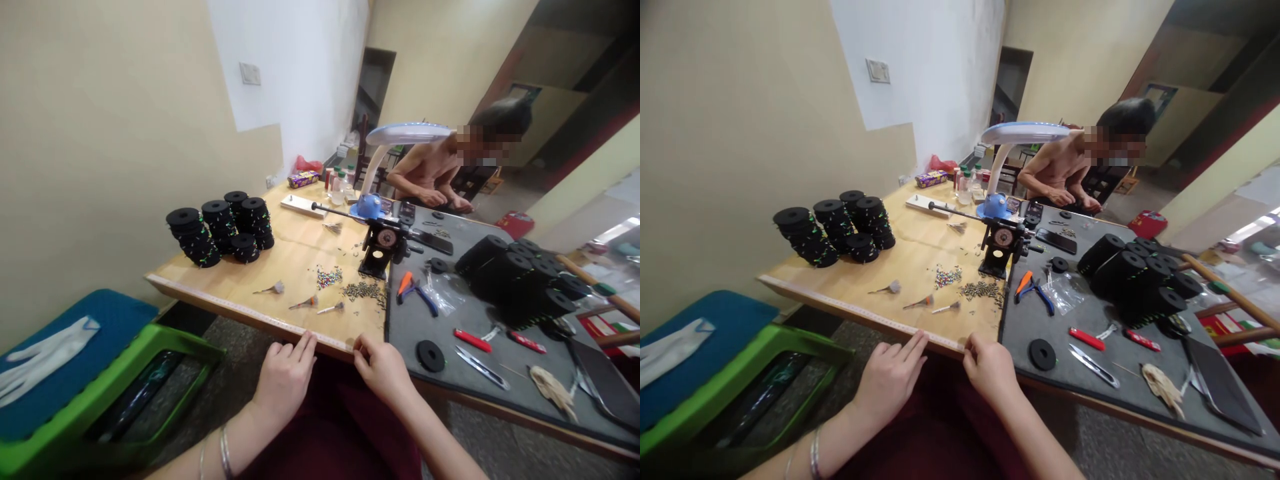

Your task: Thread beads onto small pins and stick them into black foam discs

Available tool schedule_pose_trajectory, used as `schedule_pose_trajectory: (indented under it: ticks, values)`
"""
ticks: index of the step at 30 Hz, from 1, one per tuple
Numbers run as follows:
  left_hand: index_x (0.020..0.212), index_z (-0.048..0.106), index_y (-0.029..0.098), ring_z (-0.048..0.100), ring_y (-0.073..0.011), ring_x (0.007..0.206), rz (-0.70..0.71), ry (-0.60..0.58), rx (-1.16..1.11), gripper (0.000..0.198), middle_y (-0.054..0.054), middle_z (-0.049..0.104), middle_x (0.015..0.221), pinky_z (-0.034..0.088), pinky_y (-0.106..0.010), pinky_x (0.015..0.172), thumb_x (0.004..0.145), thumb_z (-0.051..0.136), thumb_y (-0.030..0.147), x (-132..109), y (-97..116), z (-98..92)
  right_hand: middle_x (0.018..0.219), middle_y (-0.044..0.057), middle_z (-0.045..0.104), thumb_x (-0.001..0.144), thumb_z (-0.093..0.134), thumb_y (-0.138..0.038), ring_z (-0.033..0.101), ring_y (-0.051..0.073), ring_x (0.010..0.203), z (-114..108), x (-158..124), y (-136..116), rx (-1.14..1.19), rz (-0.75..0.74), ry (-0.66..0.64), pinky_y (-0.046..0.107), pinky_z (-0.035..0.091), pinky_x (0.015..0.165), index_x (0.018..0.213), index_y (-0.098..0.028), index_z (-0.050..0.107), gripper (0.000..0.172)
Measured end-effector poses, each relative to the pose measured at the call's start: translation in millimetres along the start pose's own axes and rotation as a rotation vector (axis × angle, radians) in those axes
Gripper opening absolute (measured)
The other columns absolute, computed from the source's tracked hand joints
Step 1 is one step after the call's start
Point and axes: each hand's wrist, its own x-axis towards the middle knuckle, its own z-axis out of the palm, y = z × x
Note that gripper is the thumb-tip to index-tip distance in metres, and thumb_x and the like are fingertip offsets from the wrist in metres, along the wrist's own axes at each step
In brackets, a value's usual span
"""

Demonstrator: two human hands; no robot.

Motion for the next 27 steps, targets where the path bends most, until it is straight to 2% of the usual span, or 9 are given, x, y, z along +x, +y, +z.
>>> schedule_pose_trajectory:
  ticks: [6,10,13,15,17,20,21,23,27]
  values:
    - [0.116,0.063,0.009,0.060,-0.0210,0.066,-0.024,-0.024,0.001,0.032,-0.016,0.068,0.114,0.039,-0.038,0.063,0.089,0.049,0.018,-1,0,0.6,0.069,0.002,0.069,0.078,0.053,-0.014,0.063,0.016,0.063,1,1,0,0.020,0.008,0.003,0.021,0.034,0.056,0.078,-0.021,0.061,0.011]
    - [0.110,0.066,0.011,0.063,-0.0244,0.072,-0.082,-0.067,-0.115,0.029,-0.014,0.071,0.109,0.043,-0.039,0.065,0.087,0.052,0.019,6,-4,-7.5,0.069,0.003,0.069,0.078,0.052,-0.014,0.063,0.017,0.064,1,-1,1,0.040,-0.002,0.002,0.021,0.035,0.057,0.077,-0.020,0.061,0.011]
    - [0.110,0.064,0.014,0.063,-0.0270,0.090,-0.115,-0.066,-0.346,0.027,-0.013,0.071,0.107,0.047,-0.040,0.077,0.086,0.051,0.019,16,0,-16.1,0.069,0.003,0.069,0.081,0.051,-0.015,0.063,0.017,0.064,1,-3,4,0.079,-0.033,0.012,0.021,0.037,0.057,0.077,-0.021,0.061,0.013]
    - [0.116,0.060,0.016,0.061,-0.0254,0.098,-0.119,-0.052,-0.560,0.031,-0.013,0.068,0.111,0.046,-0.038,0.085,0.087,0.050,0.019,23,8,-19.2,0.069,0.003,0.069,0.083,0.050,-0.017,0.063,0.017,0.063,1,-6,6,0.112,-0.057,0.030,0.022,0.037,0.057,0.077,-0.021,0.062,0.014]
    - [0.121,0.056,0.017,0.062,-0.0226,0.094,-0.175,-0.102,-0.781,0.035,-0.013,0.067,0.110,0.047,-0.035,0.084,0.086,0.050,0.019,30,18,-18.9,0.070,0.003,0.068,0.084,0.050,-0.018,0.062,0.017,0.064,0,-8,8,0.184,-0.090,0.049,0.022,0.039,0.059,0.077,-0.021,0.062,0.014]
    - [0.106,0.062,0.016,0.061,-0.0180,0.070,-0.295,-0.285,-1.062,0.024,-0.006,0.069,0.084,0.046,-0.028,0.068,0.085,0.052,0.021,40,32,-14.8,0.073,0.003,0.067,0.085,0.051,-0.018,0.060,0.016,0.068,-3,-13,9,0.371,-0.142,0.045,0.024,0.041,0.064,0.078,-0.020,0.061,0.012]
    - [0.095,0.064,0.016,0.058,-0.0167,0.065,-0.317,-0.331,-1.139,0.018,-0.004,0.067,0.075,0.044,-0.026,0.063,0.085,0.052,0.023,43,35,-13.7,0.074,0.002,0.066,0.084,0.052,-0.018,0.059,0.016,0.069,-5,-15,9,0.448,-0.150,0.030,0.024,0.042,0.065,0.078,-0.020,0.061,0.011]
    - [0.078,0.063,0.016,0.054,-0.0153,0.063,-0.344,-0.380,-1.295,0.018,-0.002,0.062,0.068,0.040,-0.025,0.061,0.085,0.051,0.027,47,39,-13.8,0.073,0.001,0.064,0.084,0.052,-0.020,0.056,0.014,0.065,-9,-20,11,0.634,-0.138,-0.034,0.023,0.043,0.062,0.081,-0.020,0.059,0.008]
    - [0.072,0.058,0.015,0.050,-0.0136,0.066,-0.453,-0.423,-1.556,0.021,0.000,0.058,0.068,0.038,-0.023,0.064,0.082,0.057,0.034,51,39,-23.3,0.075,0.001,0.064,0.086,0.048,-0.028,0.046,0.009,0.050,-14,-28,15,1.013,-0.044,-0.252,0.019,0.034,0.046,0.094,-0.019,0.056,0.014]
